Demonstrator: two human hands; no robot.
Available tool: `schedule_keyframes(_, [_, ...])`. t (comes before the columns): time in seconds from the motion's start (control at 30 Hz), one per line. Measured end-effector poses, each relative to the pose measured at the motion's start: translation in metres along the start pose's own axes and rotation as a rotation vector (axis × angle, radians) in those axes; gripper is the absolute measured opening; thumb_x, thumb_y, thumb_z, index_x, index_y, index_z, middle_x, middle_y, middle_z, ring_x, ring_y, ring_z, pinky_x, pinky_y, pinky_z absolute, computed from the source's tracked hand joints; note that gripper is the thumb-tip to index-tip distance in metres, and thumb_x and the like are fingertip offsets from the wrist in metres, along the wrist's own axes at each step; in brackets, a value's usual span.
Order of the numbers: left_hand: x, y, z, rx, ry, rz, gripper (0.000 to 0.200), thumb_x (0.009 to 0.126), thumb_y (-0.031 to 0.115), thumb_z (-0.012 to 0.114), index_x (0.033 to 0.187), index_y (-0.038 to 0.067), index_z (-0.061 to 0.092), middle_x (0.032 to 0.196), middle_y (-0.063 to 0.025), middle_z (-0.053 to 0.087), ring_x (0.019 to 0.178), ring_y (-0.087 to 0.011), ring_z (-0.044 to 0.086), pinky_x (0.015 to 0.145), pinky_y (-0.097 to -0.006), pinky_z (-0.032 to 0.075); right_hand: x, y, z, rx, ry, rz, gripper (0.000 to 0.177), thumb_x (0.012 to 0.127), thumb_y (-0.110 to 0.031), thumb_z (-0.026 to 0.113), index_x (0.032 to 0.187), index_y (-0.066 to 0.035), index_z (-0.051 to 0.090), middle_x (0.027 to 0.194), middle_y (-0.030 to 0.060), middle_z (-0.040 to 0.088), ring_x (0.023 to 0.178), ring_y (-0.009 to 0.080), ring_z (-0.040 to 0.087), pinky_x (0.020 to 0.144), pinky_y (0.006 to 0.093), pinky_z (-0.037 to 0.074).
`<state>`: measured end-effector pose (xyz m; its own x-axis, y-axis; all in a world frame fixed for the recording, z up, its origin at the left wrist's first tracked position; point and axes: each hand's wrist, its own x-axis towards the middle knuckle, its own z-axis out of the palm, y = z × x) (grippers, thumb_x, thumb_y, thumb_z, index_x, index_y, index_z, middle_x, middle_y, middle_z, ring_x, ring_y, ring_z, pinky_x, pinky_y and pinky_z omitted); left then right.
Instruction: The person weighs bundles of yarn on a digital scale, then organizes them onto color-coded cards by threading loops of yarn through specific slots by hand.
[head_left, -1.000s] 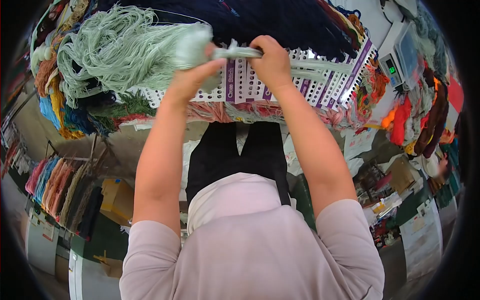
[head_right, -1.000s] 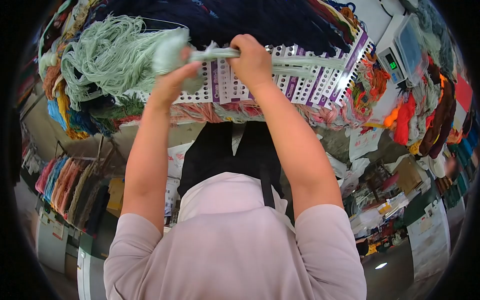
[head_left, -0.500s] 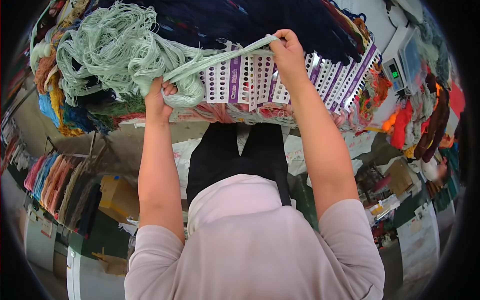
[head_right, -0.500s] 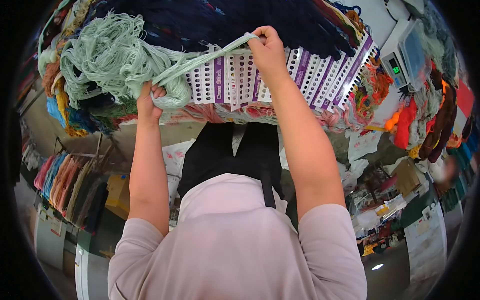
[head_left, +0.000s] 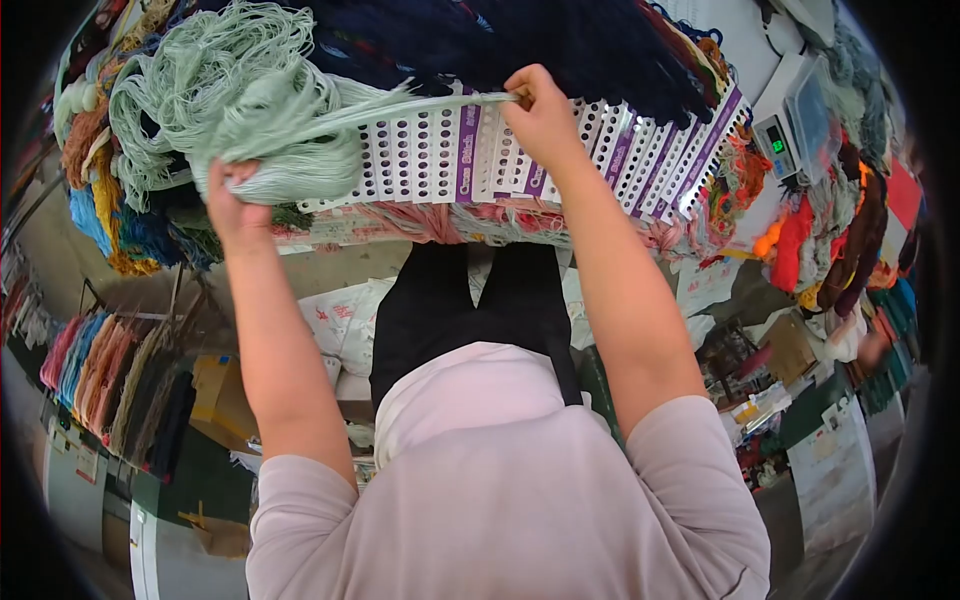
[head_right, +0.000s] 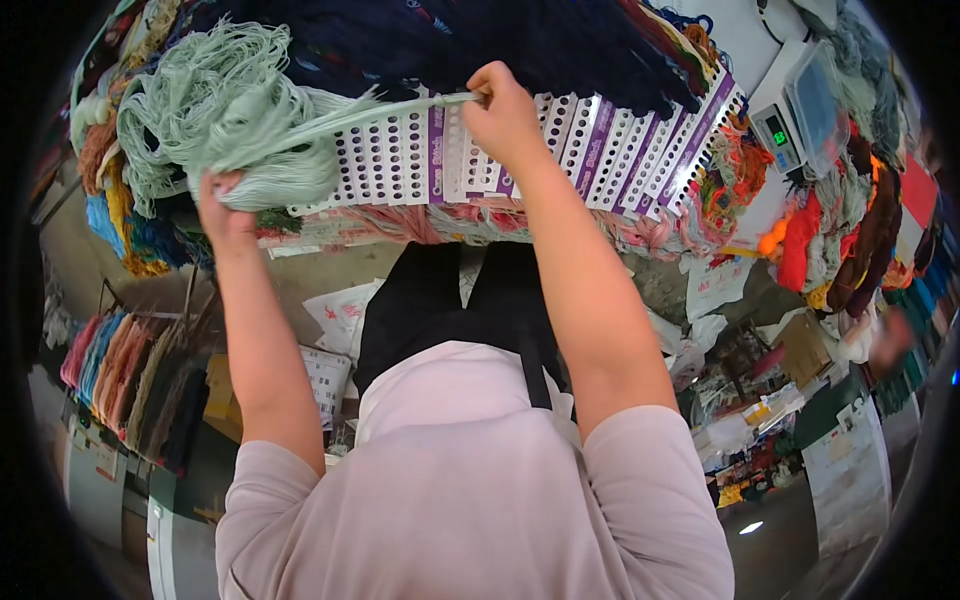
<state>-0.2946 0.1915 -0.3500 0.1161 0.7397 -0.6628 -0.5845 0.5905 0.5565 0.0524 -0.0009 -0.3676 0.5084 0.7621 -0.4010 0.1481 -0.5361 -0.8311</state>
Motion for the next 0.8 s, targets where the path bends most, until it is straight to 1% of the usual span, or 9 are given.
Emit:
schedule_keyframes(0.13, [-0.013,0.055,0.051,-0.055,-0.223,0.082,0.019,0.091,0.009,0.051,0.073,0.008,0.043,0.061,0.0005,0.041,0.053,-0.0097,0.04,0.056,-0.0242,0.038,-0.005,-0.008,0.027,-0.213,0.094,-0.026,0.027,0.074,-0.01,0.064,0.099,-0.005,0.054,0.084,0.0083,0.064,0.076,0.0216,0.058,0.072,0.0329,0.046])
schedule_keyframes(0.2, [-0.014,0.083,0.071,-0.116,-0.174,0.208,0.018,0.091,0.007,0.048,0.074,0.008,0.042,0.062,0.0013,0.04,0.055,-0.01,0.041,0.057,-0.0251,0.038,-0.006,-0.008,0.034,-0.256,0.203,-0.037,0.031,0.072,-0.011,0.064,0.101,-0.005,0.054,0.085,0.0054,0.063,0.084,0.0224,0.056,0.075,0.0347,0.045])
schedule_keyframes(0.23, [-0.005,0.096,0.074,-0.073,-0.383,0.109,0.017,0.092,0.006,0.047,0.076,0.008,0.042,0.065,0.0012,0.04,0.057,-0.01,0.042,0.059,-0.0256,0.038,-0.007,-0.008,0.035,-0.252,0.206,-0.04,0.031,0.072,-0.011,0.064,0.101,-0.005,0.054,0.085,0.0054,0.063,0.084,0.0224,0.056,0.075,0.0347,0.045])
schedule_keyframes(0.3, [0.0,0.104,0.085,-0.025,-0.366,0.134,0.015,0.092,0.006,0.046,0.078,0.007,0.042,0.069,0.0005,0.041,0.058,-0.0095,0.042,0.06,-0.0257,0.038,-0.009,-0.007,0.034,-0.191,0.196,-0.056,0.032,0.073,-0.016,0.063,0.102,-0.008,0.053,0.083,0.0072,0.059,0.091,0.0301,0.053,0.081,0.0409,0.043])
schedule_keyframes(0.43, [-0.004,0.103,0.132,0.117,-0.523,0.184,0.013,0.095,0.012,0.048,0.084,0.005,0.048,0.072,0.0002,0.046,0.062,-0.01,0.045,0.065,-0.026,0.041,-0.005,-0.023,0.031,-0.19,0.203,0.086,0.031,0.072,-0.024,0.067,0.096,-0.008,0.055,0.08,0.0079,0.058,0.087,0.0292,0.054,0.078,0.0403,0.043])
schedule_keyframes(0.6, [-0.03,0.108,0.198,0.817,-0.253,0.666,0.019,0.095,0.018,0.054,0.1,0.001,0.061,0.071,-0.0004,0.053,0.073,-0.0124,0.052,0.075,-0.0267,0.044,-0.007,-0.012,0.031,-0.144,0.251,0.016,0.026,0.076,-0.026,0.068,0.088,-0.006,0.057,0.076,0.0078,0.062,0.079,0.0274,0.055,0.075,0.0395,0.043])
schedule_keyframes(0.7, [-0.056,0.114,0.198,0.702,-0.3,0.458,0.017,0.092,0.016,0.056,0.097,0.001,0.062,0.068,-0.0002,0.051,0.066,-0.0098,0.048,0.065,-0.0238,0.039,-0.023,-0.031,0.011,0.199,0.279,0.074,0.02,0.082,-0.022,0.066,0.09,-0.005,0.061,0.074,0.0032,0.062,0.068,0.0148,0.058,0.067,0.0297,0.046])
schedule_keyframes(0.77, [-0.079,0.1,0.189,0.326,-0.58,0.161,0.015,0.088,0.005,0.054,0.103,0.003,0.053,0.074,-0.0003,0.047,0.057,-0.0073,0.042,0.054,-0.0234,0.034,-0.037,-0.051,-0.004,0.247,0.289,-0.008,0.017,0.086,-0.019,0.063,0.093,-0.004,0.062,0.075,0.0016,0.062,0.067,0.0085,0.057,0.063,0.0236,0.045])
schedule_keyframes(0.8, [-0.096,0.088,0.19,0.012,-0.772,-0.155,0.016,0.085,0.0,0.054,0.097,0.007,0.045,0.076,-0.0006,0.046,0.053,-0.007,0.04,0.049,-0.0231,0.034,-0.048,-0.072,-0.015,0.295,0.272,-0.014,0.016,0.087,-0.018,0.063,0.093,-0.003,0.062,0.076,0.0016,0.062,0.068,0.008,0.057,0.063,0.0232,0.045])
